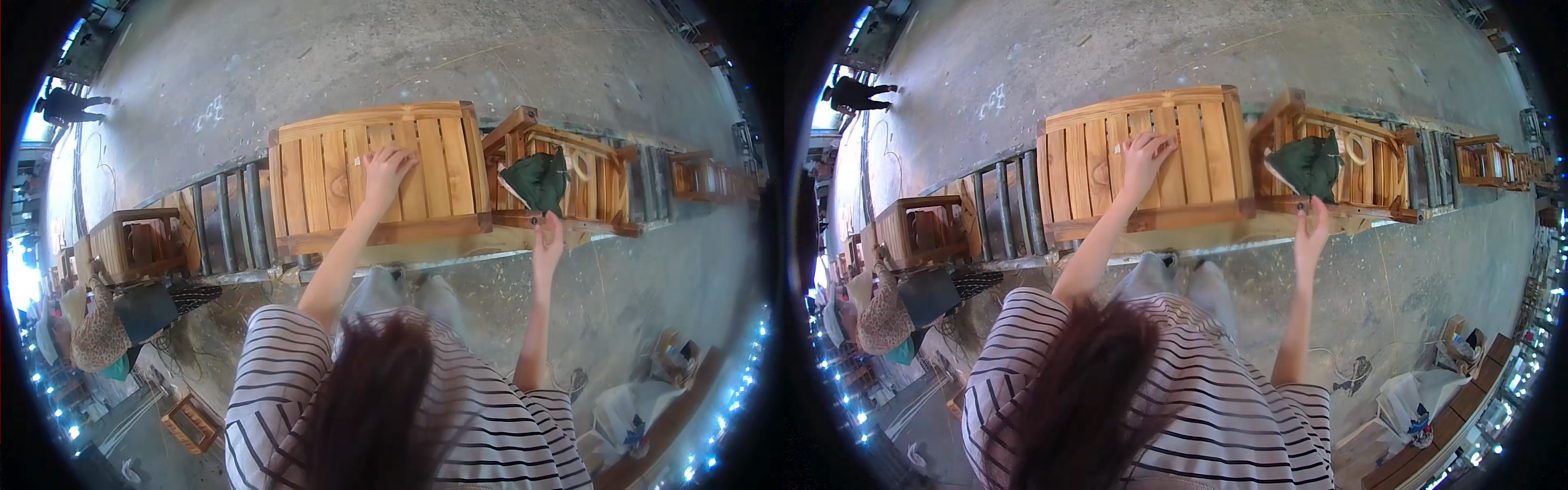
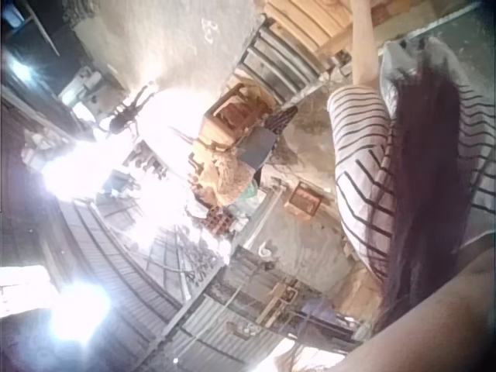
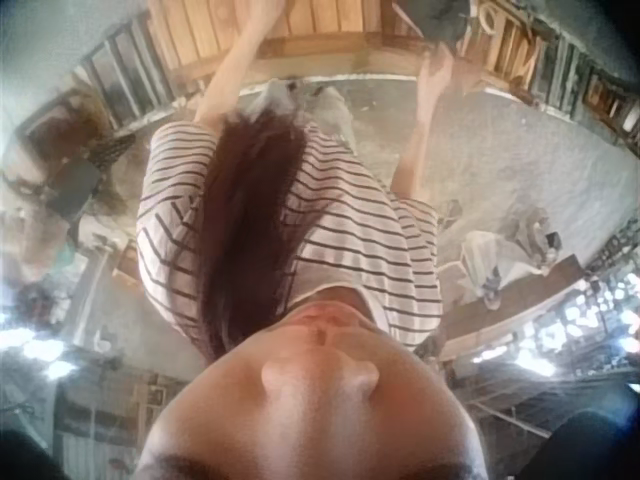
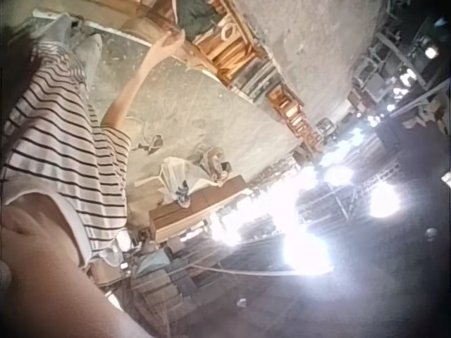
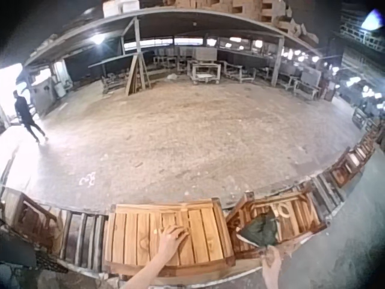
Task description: The recorder is applying small white labels to the wooden surfaces of furniture items moving along a conveyor line.
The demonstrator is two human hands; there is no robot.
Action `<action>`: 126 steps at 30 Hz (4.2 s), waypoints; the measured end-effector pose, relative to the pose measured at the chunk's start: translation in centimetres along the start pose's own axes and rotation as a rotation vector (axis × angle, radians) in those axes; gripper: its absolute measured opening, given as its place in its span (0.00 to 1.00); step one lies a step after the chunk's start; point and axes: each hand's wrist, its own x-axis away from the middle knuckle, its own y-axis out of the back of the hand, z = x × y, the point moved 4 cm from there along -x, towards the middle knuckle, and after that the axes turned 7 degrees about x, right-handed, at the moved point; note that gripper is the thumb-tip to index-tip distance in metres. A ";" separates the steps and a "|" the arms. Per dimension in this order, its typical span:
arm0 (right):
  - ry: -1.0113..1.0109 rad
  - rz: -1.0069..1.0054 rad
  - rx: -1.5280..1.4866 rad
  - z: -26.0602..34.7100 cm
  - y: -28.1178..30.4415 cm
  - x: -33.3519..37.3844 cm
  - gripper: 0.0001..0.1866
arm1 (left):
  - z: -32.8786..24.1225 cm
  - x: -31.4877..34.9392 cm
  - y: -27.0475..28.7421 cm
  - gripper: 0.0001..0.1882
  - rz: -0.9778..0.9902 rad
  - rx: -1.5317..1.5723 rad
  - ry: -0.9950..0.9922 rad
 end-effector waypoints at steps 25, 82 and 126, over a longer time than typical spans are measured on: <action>0.232 0.181 0.150 3.7 -14.7 -0.4 0.36 | 11.1 32.2 -10.3 0.10 0.163 -0.196 1.064; 0.332 0.170 0.133 4.5 -15.1 -0.2 0.35 | 8.7 37.7 -19.7 0.17 1.259 -0.123 0.623; -0.298 0.536 -0.476 -27.2 10.3 -23.4 0.23 | -30.6 -4.3 -11.6 0.17 -0.315 0.303 0.450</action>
